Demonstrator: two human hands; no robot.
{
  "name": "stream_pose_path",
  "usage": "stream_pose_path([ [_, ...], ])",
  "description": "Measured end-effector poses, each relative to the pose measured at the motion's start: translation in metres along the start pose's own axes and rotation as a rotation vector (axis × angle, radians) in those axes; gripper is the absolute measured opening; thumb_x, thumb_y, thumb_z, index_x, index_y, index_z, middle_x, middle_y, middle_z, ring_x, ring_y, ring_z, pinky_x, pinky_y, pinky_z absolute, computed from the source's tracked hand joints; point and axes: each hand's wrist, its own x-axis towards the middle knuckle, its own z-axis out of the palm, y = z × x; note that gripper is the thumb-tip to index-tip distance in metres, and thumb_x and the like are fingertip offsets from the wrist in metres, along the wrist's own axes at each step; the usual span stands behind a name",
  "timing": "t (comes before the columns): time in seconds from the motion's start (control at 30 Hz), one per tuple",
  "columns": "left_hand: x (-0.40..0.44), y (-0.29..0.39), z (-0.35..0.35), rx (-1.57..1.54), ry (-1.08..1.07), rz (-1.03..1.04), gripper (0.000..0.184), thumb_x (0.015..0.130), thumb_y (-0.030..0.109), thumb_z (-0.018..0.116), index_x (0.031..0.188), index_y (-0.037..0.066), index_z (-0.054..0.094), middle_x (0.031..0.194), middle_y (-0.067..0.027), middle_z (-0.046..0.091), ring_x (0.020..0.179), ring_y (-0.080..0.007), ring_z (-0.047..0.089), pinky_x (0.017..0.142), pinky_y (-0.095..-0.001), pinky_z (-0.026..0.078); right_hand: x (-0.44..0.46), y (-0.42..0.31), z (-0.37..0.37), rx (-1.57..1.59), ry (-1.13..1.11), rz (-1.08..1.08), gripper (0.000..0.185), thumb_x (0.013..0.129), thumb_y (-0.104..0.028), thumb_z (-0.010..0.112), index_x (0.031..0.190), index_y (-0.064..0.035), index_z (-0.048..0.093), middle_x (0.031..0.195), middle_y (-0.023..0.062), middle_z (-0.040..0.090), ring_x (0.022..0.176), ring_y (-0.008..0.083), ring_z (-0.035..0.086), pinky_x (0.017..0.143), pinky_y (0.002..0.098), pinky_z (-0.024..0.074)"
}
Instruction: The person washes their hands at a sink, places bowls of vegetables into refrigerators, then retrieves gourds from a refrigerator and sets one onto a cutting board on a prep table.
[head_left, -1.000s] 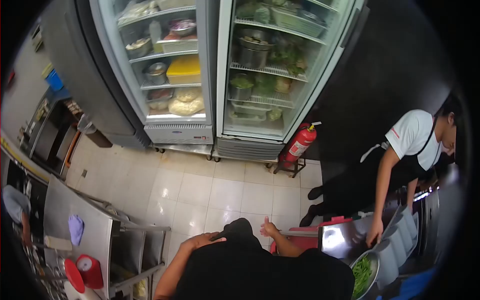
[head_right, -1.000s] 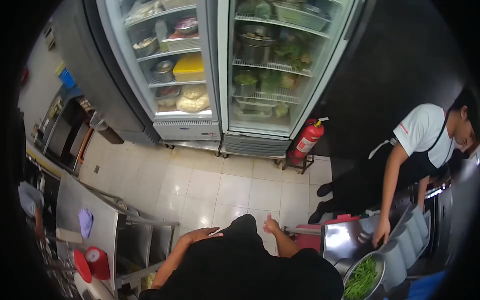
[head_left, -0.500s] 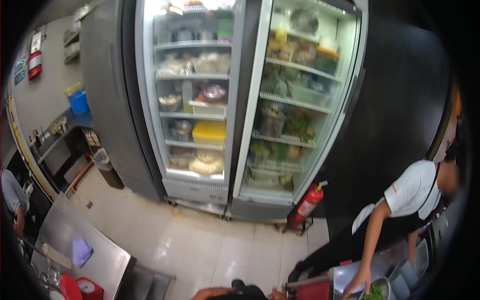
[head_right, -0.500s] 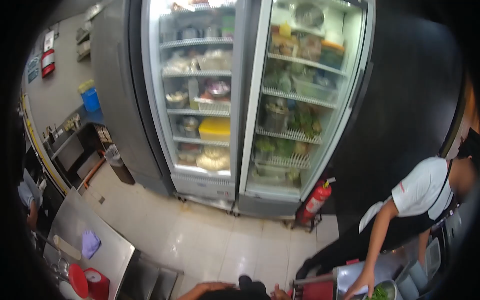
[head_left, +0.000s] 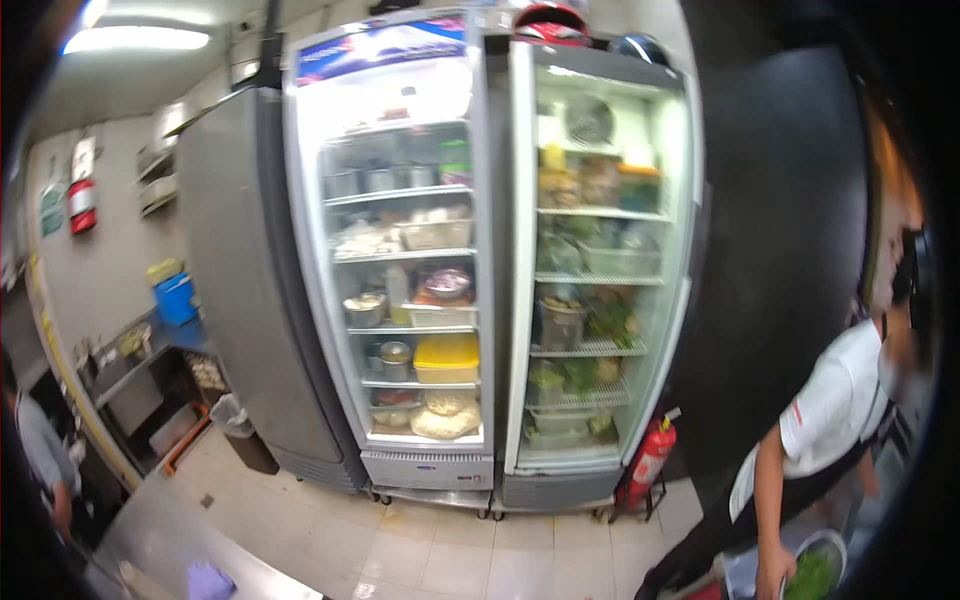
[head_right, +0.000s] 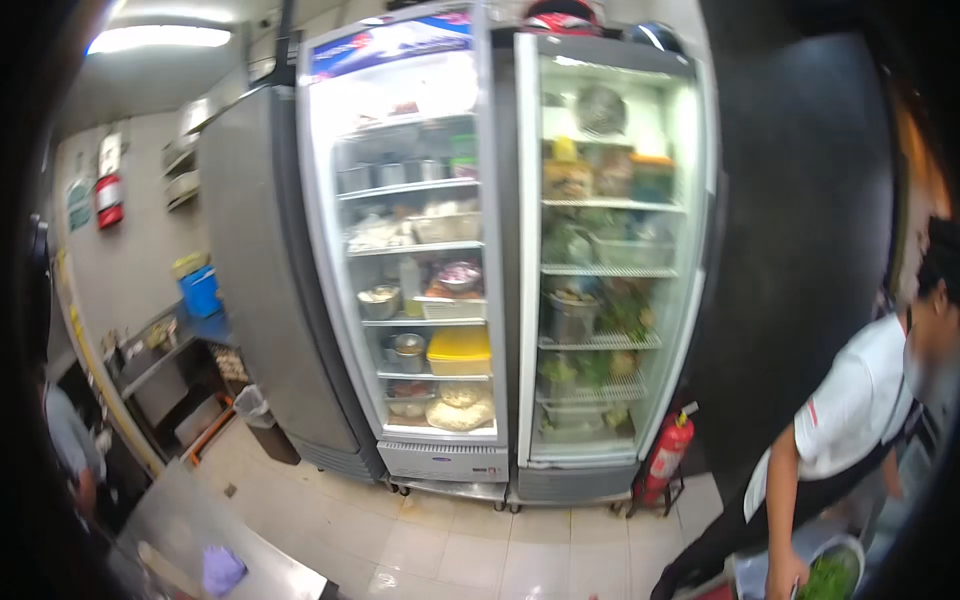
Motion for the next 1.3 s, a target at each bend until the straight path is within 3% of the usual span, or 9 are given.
stream_pose_path([
  [0.27, -0.014, -0.011, -0.006, 0.061, 0.01, -0.085, 0.073, 0.089, 0.048, 0.055, 0.14, 0.002, 0.034, 0.14, -0.0212, 0.04, 0.131, -0.034, 0.038, 0.104, -0.04, 0.034, 0.032, -0.118, -0.03, 0.326, 0.246, -0.371, 0.106, 0.075, -0.084, 0.007, 0.106, 0.0013, 0.062, 0.082, 0.0132, 0.066, 0.069, 0.0229, 0.065, 0.061, 0.0357, 0.0534],
  [0.37, -0.011, -0.015, -0.009, 0.085, 0.013, -0.108, 0.073, 0.089, 0.048, 0.055, 0.14, 0.001, 0.034, 0.14, -0.0217, 0.041, 0.131, -0.0346, 0.038, 0.103, -0.0406, 0.035, 0.009, -0.207, -0.062, 0.294, 0.489, -0.661, 0.059, 0.095, -0.051, 0.042, 0.068, -0.0033, 0.063, 0.05, 0.0031, 0.053, 0.04, 0.0128, 0.049, 0.039, 0.0292, 0.0406],
  [0.57, 0.018, -0.02, -0.026, 0.146, 0.014, -0.159, 0.074, 0.089, 0.049, 0.056, 0.14, -0.001, 0.034, 0.139, -0.0227, 0.042, 0.13, -0.0358, 0.038, 0.102, -0.0417, 0.036, 0.013, -0.365, -0.168, 0.29, 0.845, -1.021, 0.033, 0.084, -0.026, 0.06, 0.059, -0.0044, 0.06, 0.051, 0.0008, 0.052, 0.049, 0.0089, 0.049, 0.046, 0.0299, 0.0383],
  [0.73, 0.06, 0.045, -0.053, 0.18, 0.086, -0.258, 0.084, 0.081, 0.051, 0.064, 0.138, -0.003, 0.034, 0.134, -0.026, 0.046, 0.117, -0.0339, 0.052, 0.089, -0.0372, 0.047, -0.002, -0.48, -0.248, 0.646, 0.786, -1.167, 0.03, 0.088, -0.008, 0.055, 0.117, -0.0007, 0.05, 0.064, 0.0014, 0.055, 0.052, 0.0083, 0.05, 0.047, 0.0238, 0.0384],
  [0.83, 0.089, 0.057, -0.064, 0.196, 0.076, -0.227, 0.072, 0.086, 0.042, 0.062, 0.137, -0.002, 0.036, 0.125, -0.0262, 0.053, 0.108, -0.0338, 0.057, 0.088, -0.0387, 0.048, 0.004, -0.535, -0.301, 0.556, 0.992, -1.287, 0.047, 0.087, -0.014, 0.063, 0.128, -0.0009, 0.043, 0.09, 0.0011, 0.06, 0.079, 0.0087, 0.054, 0.072, 0.0238, 0.0452],
  [0.9, 0.084, 0.086, -0.065, 0.157, 0.258, 0.226, 0.055, 0.091, 0.034, 0.057, 0.131, -0.001, 0.045, 0.11, -0.0212, 0.062, 0.094, -0.03, 0.061, 0.079, -0.0368, 0.051, -0.004, -0.568, -0.335, 0.507, 1.104, -1.227, 0.063, 0.086, -0.028, 0.066, 0.135, 0.0004, 0.037, 0.118, 0.0116, 0.055, 0.104, 0.0169, 0.054, 0.09, 0.0292, 0.0433],
  [1.0, 0.166, 0.045, -0.081, 0.238, -0.163, -0.293, 0.073, 0.087, 0.044, 0.058, 0.142, 0.005, 0.032, 0.136, -0.0208, 0.046, 0.124, -0.0303, 0.047, 0.102, -0.0357, 0.039, -0.026, -0.609, -0.369, 0.323, 1.241, -1.154, 0.075, 0.088, -0.046, 0.058, 0.139, 0.0028, 0.034, 0.141, 0.0224, 0.037, 0.128, 0.0285, 0.042, 0.104, 0.0365, 0.0352],
  [1.17, 0.178, 0.067, -0.095, 0.287, -0.119, -0.296, 0.094, 0.08, 0.066, 0.055, 0.139, -0.004, 0.033, 0.129, -0.0276, 0.049, 0.117, -0.0376, 0.052, 0.097, -0.0391, 0.043, -0.033, -0.658, -0.39, 0.348, 1.281, -1.219, 0.073, 0.087, -0.059, 0.052, 0.125, 0.0033, 0.049, 0.115, 0.0164, 0.06, 0.108, 0.0253, 0.056, 0.093, 0.0338, 0.0406],
  [1.3, 0.18, 0.059, -0.105, 0.305, -0.098, -0.328, 0.091, 0.082, 0.064, 0.054, 0.139, -0.003, 0.033, 0.132, -0.0271, 0.047, 0.12, -0.0369, 0.05, 0.098, -0.0393, 0.042, -0.045, -0.671, -0.402, 0.32, 1.165, -1.097, 0.093, 0.081, -0.071, 0.046, 0.129, 0.0094, 0.044, 0.128, 0.0262, 0.049, 0.123, 0.0331, 0.045, 0.103, 0.0373, 0.0331],
])
